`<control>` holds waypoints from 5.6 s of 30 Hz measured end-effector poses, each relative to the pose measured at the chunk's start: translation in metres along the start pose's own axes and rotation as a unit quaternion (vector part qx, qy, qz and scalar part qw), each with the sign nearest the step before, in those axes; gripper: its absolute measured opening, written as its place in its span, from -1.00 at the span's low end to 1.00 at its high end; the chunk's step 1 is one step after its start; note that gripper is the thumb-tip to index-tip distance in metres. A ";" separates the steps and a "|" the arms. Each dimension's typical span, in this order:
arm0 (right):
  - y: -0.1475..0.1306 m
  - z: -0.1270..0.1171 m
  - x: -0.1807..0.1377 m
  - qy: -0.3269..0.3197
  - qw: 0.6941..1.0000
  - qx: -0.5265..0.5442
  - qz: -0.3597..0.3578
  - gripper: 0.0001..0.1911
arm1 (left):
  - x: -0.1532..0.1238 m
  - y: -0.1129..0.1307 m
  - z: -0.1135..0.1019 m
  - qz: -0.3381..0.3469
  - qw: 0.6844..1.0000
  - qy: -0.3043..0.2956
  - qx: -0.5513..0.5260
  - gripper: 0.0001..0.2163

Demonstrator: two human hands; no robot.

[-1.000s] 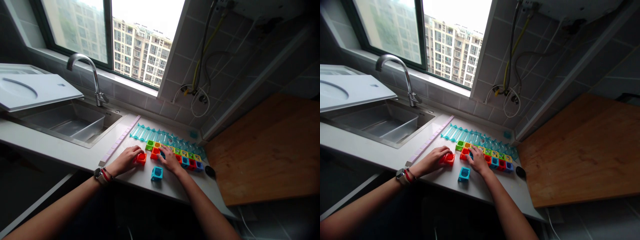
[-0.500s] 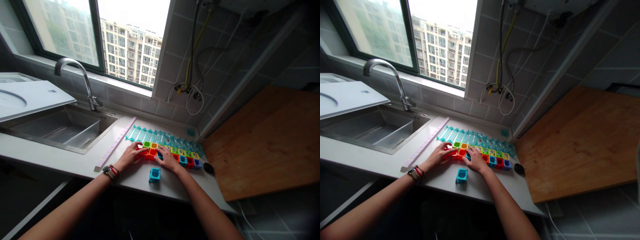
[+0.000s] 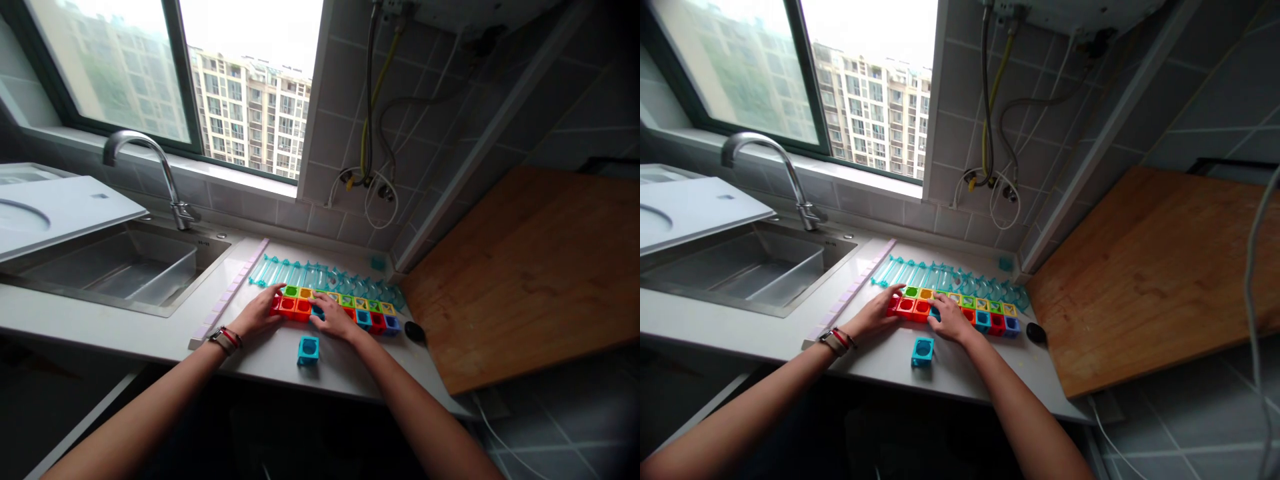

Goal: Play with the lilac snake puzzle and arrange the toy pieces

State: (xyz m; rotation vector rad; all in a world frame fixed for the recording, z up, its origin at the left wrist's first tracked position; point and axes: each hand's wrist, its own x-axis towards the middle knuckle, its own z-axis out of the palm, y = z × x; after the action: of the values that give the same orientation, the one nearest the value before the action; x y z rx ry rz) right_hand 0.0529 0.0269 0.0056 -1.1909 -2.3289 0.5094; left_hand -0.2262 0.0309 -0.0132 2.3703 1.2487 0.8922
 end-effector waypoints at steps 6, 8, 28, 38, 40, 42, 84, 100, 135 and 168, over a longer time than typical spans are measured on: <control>0.003 0.002 0.001 0.000 1.000 -0.004 0.003 -0.46 | -0.004 0.006 -0.002 -0.006 1.000 0.001 0.028 -0.50; 0.003 0.004 0.001 0.004 1.000 -0.004 0.007 -0.46 | -0.010 0.009 -0.005 -0.009 0.999 0.001 0.045 -0.57; -0.009 0.007 -0.005 0.030 0.999 -0.009 0.017 -0.45 | -0.039 0.045 -0.010 -0.217 0.954 0.087 0.190 -0.58; -0.009 0.007 -0.005 0.028 0.999 -0.023 0.007 -0.37 | -0.052 0.047 -0.012 -0.214 0.963 -0.059 0.155 -0.21; -0.008 0.008 -0.005 0.031 0.999 -0.020 0.005 -0.38 | -0.057 0.042 -0.030 -0.158 0.973 -0.090 0.144 -0.17; -0.007 0.009 -0.005 0.034 0.999 -0.015 0.003 -0.39 | -0.055 0.038 -0.049 -0.089 0.980 -0.101 0.144 -0.17; -0.016 -0.003 -0.003 0.020 0.999 -0.028 0.008 -0.39 | 0.000 0.045 -0.027 0.029 0.963 -0.075 0.257 -0.57; -0.042 -0.035 -0.117 0.002 0.999 -0.041 0.023 -0.50 | -0.026 0.073 -0.029 -0.007 0.958 -0.076 0.277 -0.70; 0.094 -0.060 -0.195 0.213 0.970 0.008 0.117 -0.28 | -0.049 0.115 0.010 0.080 0.996 -0.011 0.027 -0.64; 0.083 -0.056 -0.183 0.282 0.925 0.139 0.213 -0.27 | -0.003 0.054 0.003 -0.295 0.938 0.021 -0.180 -0.36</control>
State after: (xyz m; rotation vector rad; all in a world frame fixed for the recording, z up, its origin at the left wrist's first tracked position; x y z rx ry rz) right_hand 0.2320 -0.0720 -0.0354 -1.4699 -1.4661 0.5319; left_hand -0.1919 -0.0020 0.0124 1.5674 1.5338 0.8731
